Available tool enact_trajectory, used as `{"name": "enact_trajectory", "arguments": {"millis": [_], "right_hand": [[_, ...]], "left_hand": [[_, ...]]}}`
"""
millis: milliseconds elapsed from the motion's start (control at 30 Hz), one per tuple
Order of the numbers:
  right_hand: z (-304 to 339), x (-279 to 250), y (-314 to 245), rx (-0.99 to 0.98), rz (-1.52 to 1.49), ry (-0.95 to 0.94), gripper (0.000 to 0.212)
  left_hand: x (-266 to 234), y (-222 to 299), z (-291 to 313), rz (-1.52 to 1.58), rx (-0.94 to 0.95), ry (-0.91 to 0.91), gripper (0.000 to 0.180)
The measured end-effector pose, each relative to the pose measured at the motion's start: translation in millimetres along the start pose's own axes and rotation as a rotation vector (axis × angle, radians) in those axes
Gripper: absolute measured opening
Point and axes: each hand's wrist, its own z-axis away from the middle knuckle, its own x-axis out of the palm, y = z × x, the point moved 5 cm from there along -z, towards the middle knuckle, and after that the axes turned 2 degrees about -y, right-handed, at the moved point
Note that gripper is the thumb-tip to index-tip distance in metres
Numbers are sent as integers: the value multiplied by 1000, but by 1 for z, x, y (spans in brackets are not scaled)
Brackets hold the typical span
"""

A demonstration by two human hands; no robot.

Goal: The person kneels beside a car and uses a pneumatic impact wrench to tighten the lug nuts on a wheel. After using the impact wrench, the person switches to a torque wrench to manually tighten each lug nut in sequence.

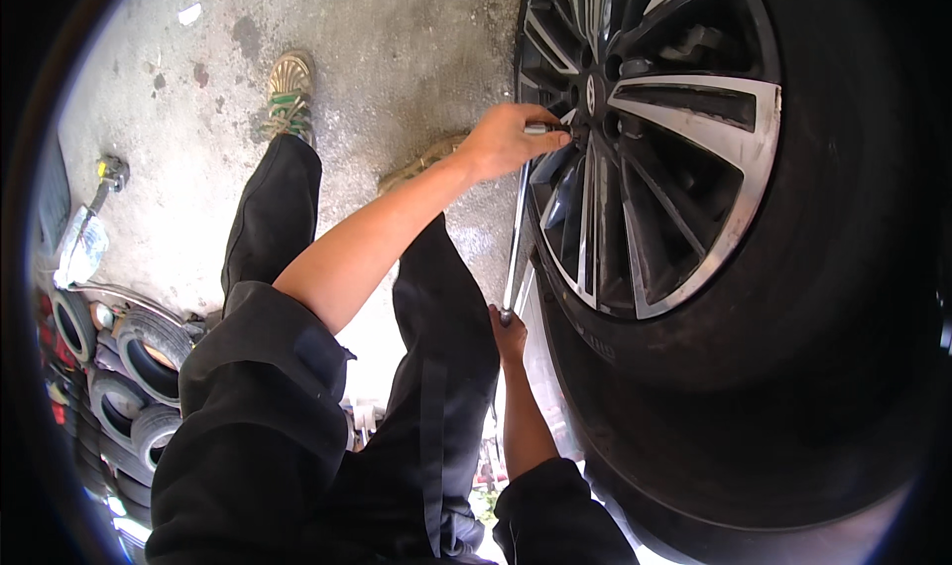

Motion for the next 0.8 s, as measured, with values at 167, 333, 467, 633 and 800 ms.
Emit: {"name": "enact_trajectory", "arguments": {"millis": [167,333,467,633,800], "right_hand": [[-36,36,74,-84,-83,173,33],[-31,29,39,-182,93,339,18],[-50,45,59,-237,97,409,21],[-85,65,88,-365,95,384,25],[-119,84,99,-533,-156,432,22]], "left_hand": [[1,1,-2,-33,94,60,41],[6,-11,-7,-31,85,445,38],[22,-18,-7,97,113,643,43],[7,-19,6,39,31,541,39],[24,5,0,-88,93,565,37]]}}
